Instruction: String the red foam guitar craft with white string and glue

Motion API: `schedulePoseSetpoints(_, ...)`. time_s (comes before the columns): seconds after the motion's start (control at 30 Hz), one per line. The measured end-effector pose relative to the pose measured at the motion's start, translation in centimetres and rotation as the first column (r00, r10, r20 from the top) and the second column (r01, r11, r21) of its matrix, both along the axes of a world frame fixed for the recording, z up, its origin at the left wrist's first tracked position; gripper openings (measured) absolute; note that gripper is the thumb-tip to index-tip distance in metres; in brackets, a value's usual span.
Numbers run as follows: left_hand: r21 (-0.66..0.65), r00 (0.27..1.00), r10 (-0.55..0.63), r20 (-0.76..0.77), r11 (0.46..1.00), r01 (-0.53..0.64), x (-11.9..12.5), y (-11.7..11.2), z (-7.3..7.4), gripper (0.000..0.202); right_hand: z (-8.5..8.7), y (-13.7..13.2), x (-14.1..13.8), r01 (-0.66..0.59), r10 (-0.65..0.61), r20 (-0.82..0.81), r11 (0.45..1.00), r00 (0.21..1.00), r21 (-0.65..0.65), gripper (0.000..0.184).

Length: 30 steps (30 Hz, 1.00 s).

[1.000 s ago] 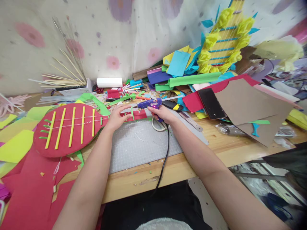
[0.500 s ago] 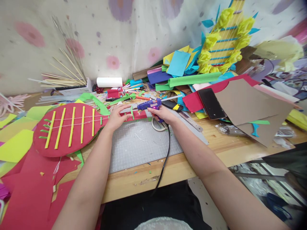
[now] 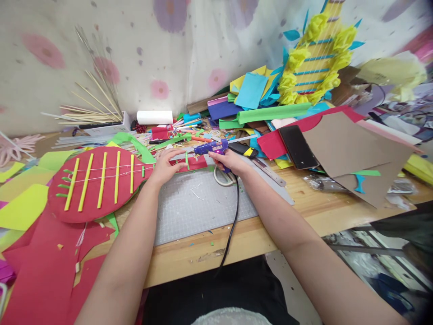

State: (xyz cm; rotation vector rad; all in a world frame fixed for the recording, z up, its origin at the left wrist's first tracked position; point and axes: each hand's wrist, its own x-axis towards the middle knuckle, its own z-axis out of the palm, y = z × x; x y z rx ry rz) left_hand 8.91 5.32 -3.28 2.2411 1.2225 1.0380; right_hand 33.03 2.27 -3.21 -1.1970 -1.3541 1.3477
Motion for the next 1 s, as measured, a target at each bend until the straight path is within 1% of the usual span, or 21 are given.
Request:
schedulePoseSetpoints(0.27, -0.015, 1.0, -0.013, 0.007, 1.0, 0.013, 0.0, 0.1, -0.2, 0.037, 0.2, 0.0, -0.1, 0.019, -0.019, 0.005, 1.0, 1.0, -0.011, 0.037)
schedulePoseSetpoints(0.47, -0.022, 1.0, -0.003, 0.001, 1.0, 0.003, -0.1, 0.1, -0.1, 0.037, 0.0, 0.1, 0.0, 0.053, -0.053, 0.032, 0.999, 0.998, -0.01, 0.041)
schedulePoseSetpoints(0.53, -0.027, 1.0, 0.006, 0.0, 1.0, -0.006, 0.0, 0.1, -0.1, 0.037, 0.1, 0.1, 0.4, 0.092, -0.092, 0.047, 0.996, 0.995, -0.001, 0.043)
schedulePoseSetpoints(0.6, -0.03, 1.0, 0.015, -0.004, 0.999, -0.015, 0.0, 0.0, 0.0, 0.036, 0.4, 0.0, 1.1, 0.18, -0.181, 0.105, 0.983, 0.978, 0.024, 0.042)
schedulePoseSetpoints(0.67, -0.031, 0.999, 0.032, -0.019, 0.999, -0.032, 0.1, -0.2, 0.1, 0.036, 0.7, -0.2, 2.1, 0.299, -0.305, 0.2, 0.952, 0.931, 0.064, 0.041)
schedulePoseSetpoints(0.73, -0.029, 0.997, 0.052, -0.053, 0.998, -0.053, 0.3, -0.4, 0.4, 0.035, 0.8, -0.3, 3.2, 0.402, -0.413, 0.295, 0.91, 0.862, 0.1, 0.041)
schedulePoseSetpoints(0.8, -0.019, 0.992, 0.066, -0.104, 0.997, -0.068, 0.6, -0.6, 0.9, 0.035, 0.8, -0.4, 4.1, 0.46, -0.476, 0.363, 0.877, 0.801, 0.137, 0.04)
schedulePoseSetpoints(0.87, -0.002, 0.986, 0.078, -0.151, 0.997, -0.079, 1.0, -0.8, 1.5, 0.035, 0.6, -0.4, 4.8, 0.459, -0.487, 0.433, 0.871, 0.759, 0.177, 0.039)
schedulePoseSetpoints(1.0, 0.025, 0.978, 0.086, -0.189, 0.996, -0.083, 1.7, -1.2, 2.2, 0.038, -0.3, -0.3, 5.4, 0.409, -0.464, 0.589, 0.882, 0.661, 0.236, 0.037)
